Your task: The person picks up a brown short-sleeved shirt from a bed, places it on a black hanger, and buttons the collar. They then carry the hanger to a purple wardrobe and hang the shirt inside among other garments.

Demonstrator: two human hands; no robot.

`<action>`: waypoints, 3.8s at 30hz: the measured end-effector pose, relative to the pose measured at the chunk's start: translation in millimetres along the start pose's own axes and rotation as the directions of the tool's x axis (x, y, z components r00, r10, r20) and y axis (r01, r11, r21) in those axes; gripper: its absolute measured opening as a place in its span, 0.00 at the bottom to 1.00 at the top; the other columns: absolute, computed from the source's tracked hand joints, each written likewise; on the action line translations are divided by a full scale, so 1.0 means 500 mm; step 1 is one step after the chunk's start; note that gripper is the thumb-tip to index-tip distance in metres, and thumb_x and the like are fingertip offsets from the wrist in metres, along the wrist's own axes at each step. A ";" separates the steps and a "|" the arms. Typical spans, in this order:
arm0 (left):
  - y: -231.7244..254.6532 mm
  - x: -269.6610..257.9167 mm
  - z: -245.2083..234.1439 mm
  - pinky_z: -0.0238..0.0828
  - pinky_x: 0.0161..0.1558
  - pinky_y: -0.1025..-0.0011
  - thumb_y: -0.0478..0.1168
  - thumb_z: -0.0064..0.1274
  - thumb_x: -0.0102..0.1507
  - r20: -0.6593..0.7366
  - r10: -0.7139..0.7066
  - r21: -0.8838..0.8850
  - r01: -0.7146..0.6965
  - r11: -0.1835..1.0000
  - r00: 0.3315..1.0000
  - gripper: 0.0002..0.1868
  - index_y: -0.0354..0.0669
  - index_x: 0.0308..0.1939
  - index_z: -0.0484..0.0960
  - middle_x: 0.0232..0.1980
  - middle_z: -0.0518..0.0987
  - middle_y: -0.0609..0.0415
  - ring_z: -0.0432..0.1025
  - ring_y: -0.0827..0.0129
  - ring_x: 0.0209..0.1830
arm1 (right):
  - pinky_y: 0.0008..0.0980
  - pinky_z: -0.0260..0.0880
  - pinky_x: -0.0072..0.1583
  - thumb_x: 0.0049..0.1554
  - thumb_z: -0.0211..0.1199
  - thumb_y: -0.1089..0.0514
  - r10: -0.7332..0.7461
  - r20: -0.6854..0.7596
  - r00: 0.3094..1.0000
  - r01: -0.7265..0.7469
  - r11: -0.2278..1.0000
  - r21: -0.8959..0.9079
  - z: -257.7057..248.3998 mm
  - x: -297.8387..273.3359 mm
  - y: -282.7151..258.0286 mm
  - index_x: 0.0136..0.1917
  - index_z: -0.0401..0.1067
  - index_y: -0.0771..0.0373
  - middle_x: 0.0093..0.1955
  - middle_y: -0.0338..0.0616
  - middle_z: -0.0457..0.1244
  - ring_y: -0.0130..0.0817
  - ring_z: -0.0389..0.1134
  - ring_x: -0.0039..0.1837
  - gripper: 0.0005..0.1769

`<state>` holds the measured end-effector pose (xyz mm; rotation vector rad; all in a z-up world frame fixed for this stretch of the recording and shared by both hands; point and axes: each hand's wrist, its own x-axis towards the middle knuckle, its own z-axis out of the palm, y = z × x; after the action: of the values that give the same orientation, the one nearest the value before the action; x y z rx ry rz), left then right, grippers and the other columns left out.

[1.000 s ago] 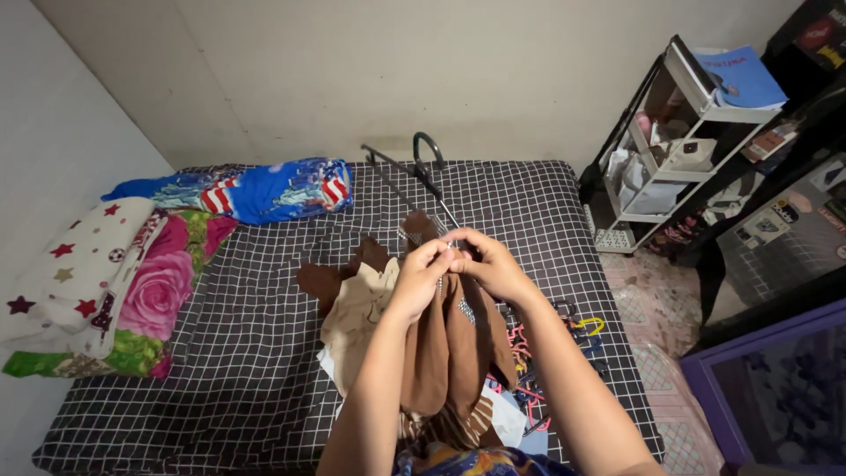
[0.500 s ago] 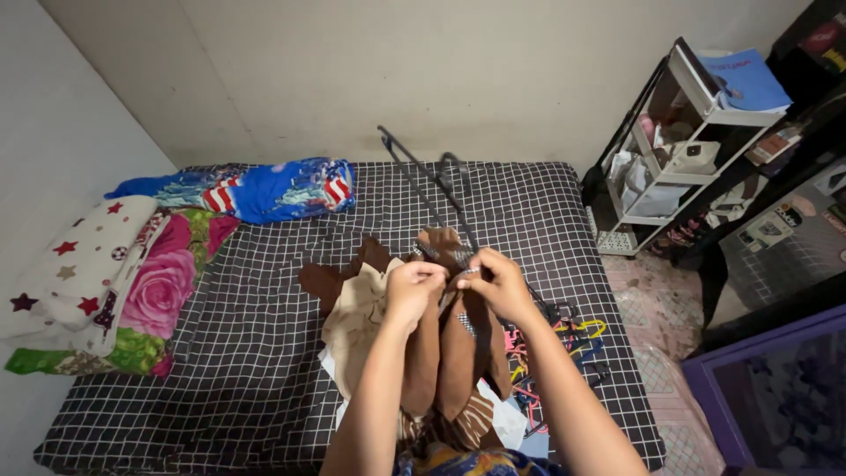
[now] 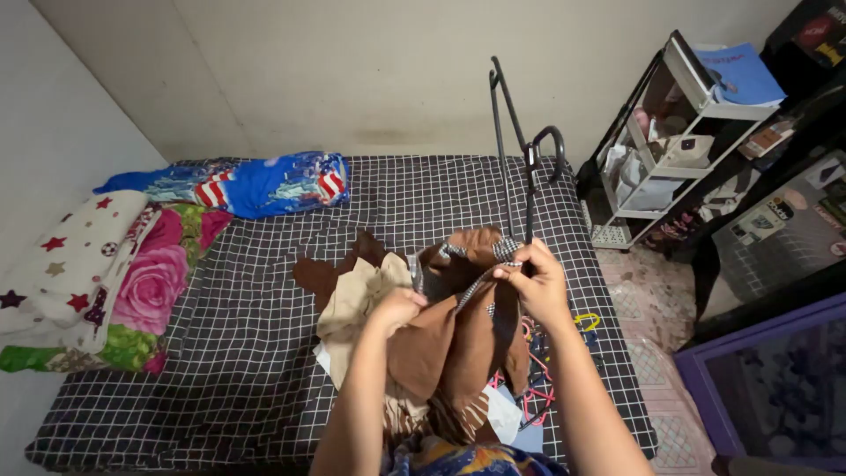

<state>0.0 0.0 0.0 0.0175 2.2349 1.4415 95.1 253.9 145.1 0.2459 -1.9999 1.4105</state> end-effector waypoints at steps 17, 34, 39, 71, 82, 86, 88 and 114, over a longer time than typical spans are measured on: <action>0.021 -0.040 0.058 0.70 0.55 0.38 0.74 0.47 0.65 0.409 -0.332 0.061 0.337 0.939 0.850 0.43 0.69 0.79 0.57 0.81 0.57 0.42 0.66 0.36 0.69 | 0.37 0.61 0.47 0.44 0.80 0.64 -0.043 0.020 0.999 0.042 0.998 0.040 -0.041 -0.001 -0.037 0.33 0.69 0.61 0.37 0.46 0.61 0.38 0.63 0.40 0.17; -0.052 0.189 0.066 0.79 0.47 0.59 0.56 0.63 0.53 -0.286 -0.100 0.098 0.133 0.986 0.953 0.19 0.56 0.44 0.90 0.44 0.87 0.57 0.80 0.58 0.53 | 0.39 0.62 0.47 0.43 0.81 0.65 0.007 -0.035 0.999 -0.010 0.996 -0.087 -0.122 -0.032 -0.029 0.34 0.69 0.63 0.36 0.47 0.62 0.40 0.64 0.39 0.18; 0.097 0.148 -0.061 0.70 0.59 0.59 0.42 0.62 0.60 -0.485 0.274 0.004 -0.311 0.950 0.831 0.11 0.44 0.44 0.89 0.50 0.82 0.46 0.75 0.53 0.57 | 0.37 0.60 0.45 0.40 0.82 0.63 0.140 -0.086 0.986 -0.155 0.968 -0.199 -0.140 -0.076 0.018 0.33 0.70 0.62 0.33 0.45 0.60 0.40 0.63 0.37 0.18; 0.437 -0.025 -0.336 0.68 0.63 0.66 0.35 0.56 0.50 -0.067 0.521 0.415 -0.451 0.790 0.851 0.23 0.66 0.45 0.90 0.55 0.85 0.59 0.75 0.60 0.60 | 0.20 0.43 0.21 0.65 0.47 0.62 0.516 0.316 0.796 -0.603 0.719 0.345 -0.203 -0.114 0.029 0.66 0.69 0.72 0.20 0.36 0.47 0.21 0.45 0.19 0.20; 0.551 -0.139 -0.367 0.68 0.64 0.54 0.34 0.56 0.51 0.256 0.499 0.580 -0.545 0.606 0.828 0.20 0.54 0.46 0.90 0.52 0.85 0.43 0.75 0.45 0.60 | 0.20 0.42 0.23 0.65 0.48 0.61 0.467 0.357 0.809 -0.580 0.731 0.359 -0.177 -0.083 0.015 0.65 0.69 0.74 0.21 0.34 0.47 0.19 0.43 0.22 0.20; 0.569 -0.177 -0.336 0.71 0.61 0.54 0.34 0.55 0.53 0.328 0.519 0.616 -0.596 0.516 0.789 0.16 0.55 0.42 0.90 0.49 0.86 0.48 0.76 0.48 0.57 | 0.21 0.42 0.23 0.65 0.49 0.60 0.452 0.415 0.789 -0.601 0.706 0.373 -0.149 -0.061 -0.014 0.65 0.69 0.74 0.21 0.33 0.47 0.20 0.44 0.20 0.20; 0.577 -0.193 -0.312 0.72 0.60 0.55 0.37 0.56 0.56 0.340 0.511 0.638 -0.593 0.491 0.789 0.13 0.57 0.40 0.91 0.48 0.86 0.52 0.77 0.51 0.56 | 0.21 0.42 0.23 0.65 0.49 0.61 0.458 0.444 0.770 -0.622 0.695 0.361 -0.123 -0.047 -0.031 0.65 0.69 0.75 0.21 0.33 0.47 0.20 0.44 0.20 0.21; 0.557 -0.257 -0.406 0.63 0.65 0.52 0.37 0.56 0.67 0.076 0.912 0.520 -0.796 0.308 0.403 0.14 0.47 0.57 0.81 0.60 0.75 0.48 0.70 0.49 0.64 | 0.20 0.43 0.24 0.64 0.52 0.59 0.286 0.387 0.877 -0.473 0.660 0.584 -0.081 0.041 -0.042 0.65 0.70 0.72 0.24 0.34 0.45 0.19 0.43 0.23 0.20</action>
<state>-33.8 -83.3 356.6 1.5681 2.8920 1.2453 106.9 286.1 181.8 0.3440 -1.7113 2.4824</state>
